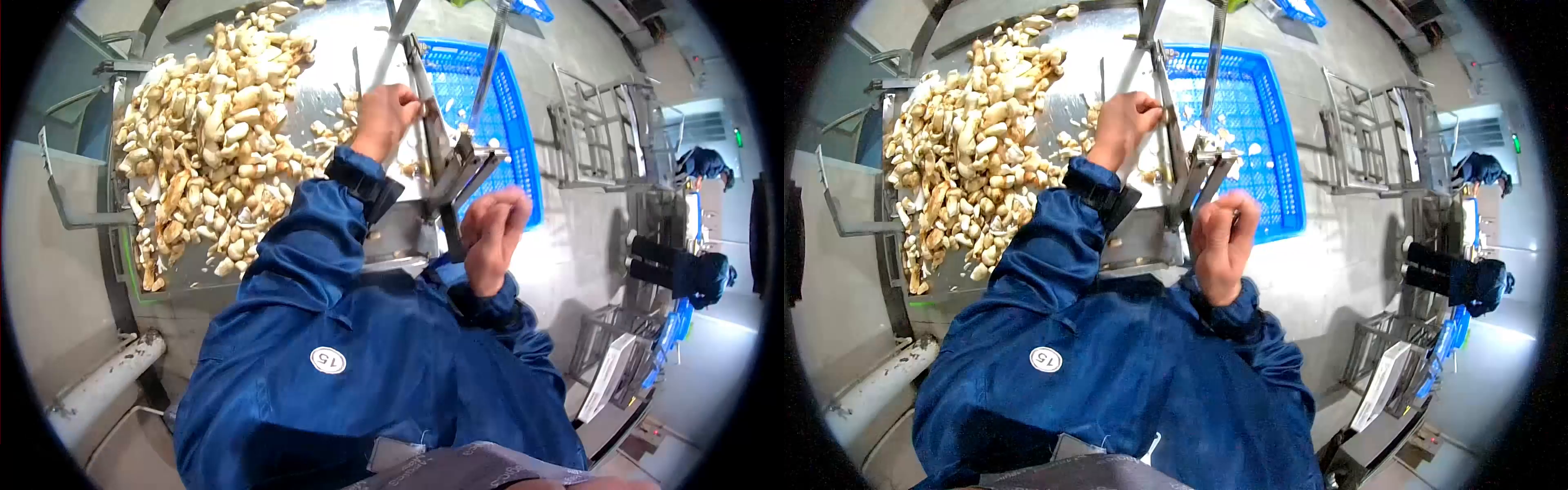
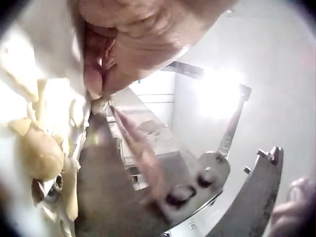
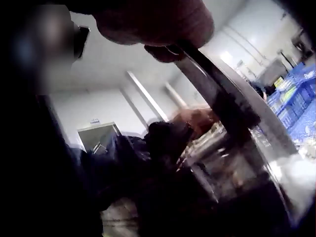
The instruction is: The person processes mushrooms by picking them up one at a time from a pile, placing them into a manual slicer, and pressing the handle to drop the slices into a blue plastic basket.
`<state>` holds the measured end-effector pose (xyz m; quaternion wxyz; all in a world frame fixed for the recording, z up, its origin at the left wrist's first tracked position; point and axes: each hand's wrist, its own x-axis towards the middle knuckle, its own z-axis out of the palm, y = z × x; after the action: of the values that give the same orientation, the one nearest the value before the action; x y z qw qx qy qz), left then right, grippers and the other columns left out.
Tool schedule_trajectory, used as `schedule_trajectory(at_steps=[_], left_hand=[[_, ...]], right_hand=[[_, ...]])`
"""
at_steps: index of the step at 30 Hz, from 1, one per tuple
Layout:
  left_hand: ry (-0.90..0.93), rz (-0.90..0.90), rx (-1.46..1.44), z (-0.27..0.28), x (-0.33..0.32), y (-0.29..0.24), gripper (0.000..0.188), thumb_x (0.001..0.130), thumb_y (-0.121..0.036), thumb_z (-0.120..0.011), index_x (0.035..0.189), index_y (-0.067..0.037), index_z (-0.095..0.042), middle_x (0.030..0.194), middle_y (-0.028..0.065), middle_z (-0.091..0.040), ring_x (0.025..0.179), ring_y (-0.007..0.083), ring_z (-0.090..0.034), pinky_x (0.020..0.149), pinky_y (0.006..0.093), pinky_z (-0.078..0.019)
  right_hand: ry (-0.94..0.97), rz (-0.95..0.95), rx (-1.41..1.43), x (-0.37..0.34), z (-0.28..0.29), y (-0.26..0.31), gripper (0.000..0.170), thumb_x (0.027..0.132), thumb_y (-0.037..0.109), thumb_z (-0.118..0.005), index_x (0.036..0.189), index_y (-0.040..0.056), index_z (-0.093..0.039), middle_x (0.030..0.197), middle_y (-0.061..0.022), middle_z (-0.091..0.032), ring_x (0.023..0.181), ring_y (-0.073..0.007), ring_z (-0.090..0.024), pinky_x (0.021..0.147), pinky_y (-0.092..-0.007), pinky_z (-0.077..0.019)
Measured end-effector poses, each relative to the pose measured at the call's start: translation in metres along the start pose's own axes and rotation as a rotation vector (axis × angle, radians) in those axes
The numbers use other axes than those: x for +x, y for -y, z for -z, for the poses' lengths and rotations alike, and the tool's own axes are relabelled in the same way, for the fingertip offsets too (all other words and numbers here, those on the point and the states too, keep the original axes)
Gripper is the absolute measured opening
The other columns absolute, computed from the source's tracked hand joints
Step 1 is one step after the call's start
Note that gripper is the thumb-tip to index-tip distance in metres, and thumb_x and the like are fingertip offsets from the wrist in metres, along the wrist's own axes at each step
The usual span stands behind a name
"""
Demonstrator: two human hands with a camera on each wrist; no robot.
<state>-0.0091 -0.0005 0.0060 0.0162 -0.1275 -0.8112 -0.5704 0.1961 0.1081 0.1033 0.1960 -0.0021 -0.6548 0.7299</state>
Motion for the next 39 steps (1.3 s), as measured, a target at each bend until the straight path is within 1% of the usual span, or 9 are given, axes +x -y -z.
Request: schedule_trajectory(at_steps=[8, 14, 19, 22, 24, 26, 28, 32, 39], left_hand=[[-0.049, -0.058, 0.131, -0.002, 0.000, -0.004, 0.018, 0.081, -0.019, -0.071, 0.089, -0.002, -0.072, 0.077, 0.0126, -0.071, 0.068, 0.0202, -0.069, 0.064, 0.0288, -0.0523], [-0.024, 0.044, 0.076, -0.002, -0.003, -0.010, 0.017, 0.080, -0.024, -0.070, 0.084, -0.008, -0.074, 0.078, 0.0122, -0.070, 0.072, 0.0287, -0.068, 0.067, 0.0370, -0.0525], [-0.033, -0.015, -0.160, -0.001, 0.002, -0.005, 0.017, 0.076, -0.014, -0.063, 0.062, -0.006, -0.068, 0.058, 0.0162, -0.058, 0.052, 0.0275, -0.061, 0.052, 0.0383, -0.0455], [-0.078, -0.076, -0.124, -0.014, 0.005, 0.008, 0.019, 0.079, -0.014, -0.059, 0.064, -0.004, -0.065, 0.063, 0.0210, -0.058, 0.058, 0.0372, -0.060, 0.054, 0.0433, -0.0448], [-0.016, -0.035, 0.051, -0.006, -0.001, -0.006, 0.019, 0.089, -0.013, -0.060, 0.076, -0.001, -0.067, 0.067, 0.0139, -0.066, 0.058, 0.0190, -0.062, 0.056, 0.0311, -0.0485], [-0.176, -0.190, 0.096, 0.004, -0.005, -0.029, 0.021, 0.088, -0.020, -0.063, 0.083, -0.001, -0.070, 0.073, 0.0134, -0.069, 0.064, 0.0243, -0.067, 0.062, 0.0344, -0.0520], [-0.151, -0.197, -0.294, 0.012, -0.018, -0.057, 0.019, 0.088, -0.020, -0.063, 0.092, -0.003, -0.072, 0.078, 0.0131, -0.071, 0.071, 0.0245, -0.070, 0.069, 0.0326, -0.0543], [0.022, -0.344, 0.189, 0.065, -0.033, -0.051, 0.021, 0.086, -0.018, -0.065, 0.103, -0.005, -0.070, 0.097, 0.0128, -0.071, 0.085, 0.0240, -0.068, 0.077, 0.0348, -0.0532], [0.297, 0.074, 0.780, 0.185, -0.103, -0.038, 0.017, 0.079, -0.016, -0.071, 0.094, -0.007, -0.071, 0.084, 0.0120, -0.066, 0.082, 0.0284, -0.064, 0.073, 0.0386, -0.0502]], right_hand=[[-0.016, 0.240, -0.170, -0.032, 0.023, -0.078, 0.017, 0.104, 0.027, -0.043, 0.108, 0.0113, -0.038, 0.072, -0.0023, -0.042, 0.052, -0.0085, -0.034, 0.045, -0.0226, -0.0307], [-0.062, -0.038, 0.006, 0.011, -0.011, 0.018, 0.010, 0.104, 0.019, -0.043, 0.106, 0.0095, -0.041, 0.072, 0.0021, -0.040, 0.056, -0.0052, -0.033, 0.048, -0.0205, -0.0290], [-0.016, 0.232, -0.194, -0.028, 0.018, -0.068, 0.013, 0.105, 0.024, -0.039, 0.109, 0.0116, -0.037, 0.073, -0.0020, -0.044, 0.053, -0.0079, -0.035, 0.046, -0.0216, -0.0300], [-0.023, 0.268, -0.231, -0.029, 0.019, -0.076, 0.015, 0.104, 0.024, -0.039, 0.107, 0.0105, -0.036, 0.076, -0.0032, -0.045, 0.055, -0.0083, -0.037, 0.046, -0.0216, -0.0300], [-0.039, 0.264, -0.202, -0.030, 0.017, -0.078, 0.021, 0.104, 0.031, -0.040, 0.109, 0.0114, -0.035, 0.076, -0.0043, -0.045, 0.053, -0.0080, -0.036, 0.044, -0.0214, -0.0289], [-0.042, 0.292, -0.197, -0.028, 0.020, -0.084, 0.022, 0.104, 0.033, -0.040, 0.109, 0.0120, -0.036, 0.076, -0.0044, -0.046, 0.052, -0.0080, -0.036, 0.043, -0.0210, -0.0288], [-0.005, 0.304, -0.187, -0.026, 0.021, -0.082, 0.019, 0.105, 0.030, -0.039, 0.111, 0.0123, -0.036, 0.077, -0.0039, -0.046, 0.051, -0.0082, -0.035, 0.043, -0.0206, -0.0291], [0.001, 0.231, -0.118, -0.028, 0.021, -0.075, 0.007, 0.103, 0.015, -0.041, 0.104, 0.0092, -0.038, 0.077, -0.0021, -0.042, 0.055, -0.0069, -0.036, 0.046, -0.0210, -0.0305], [0.031, 0.259, -0.076, -0.030, 0.027, -0.089, 0.014, 0.102, 0.016, -0.045, 0.111, 0.0066, -0.039, 0.078, -0.0031, -0.044, 0.059, -0.0087, -0.040, 0.051, -0.0219, -0.0353]])
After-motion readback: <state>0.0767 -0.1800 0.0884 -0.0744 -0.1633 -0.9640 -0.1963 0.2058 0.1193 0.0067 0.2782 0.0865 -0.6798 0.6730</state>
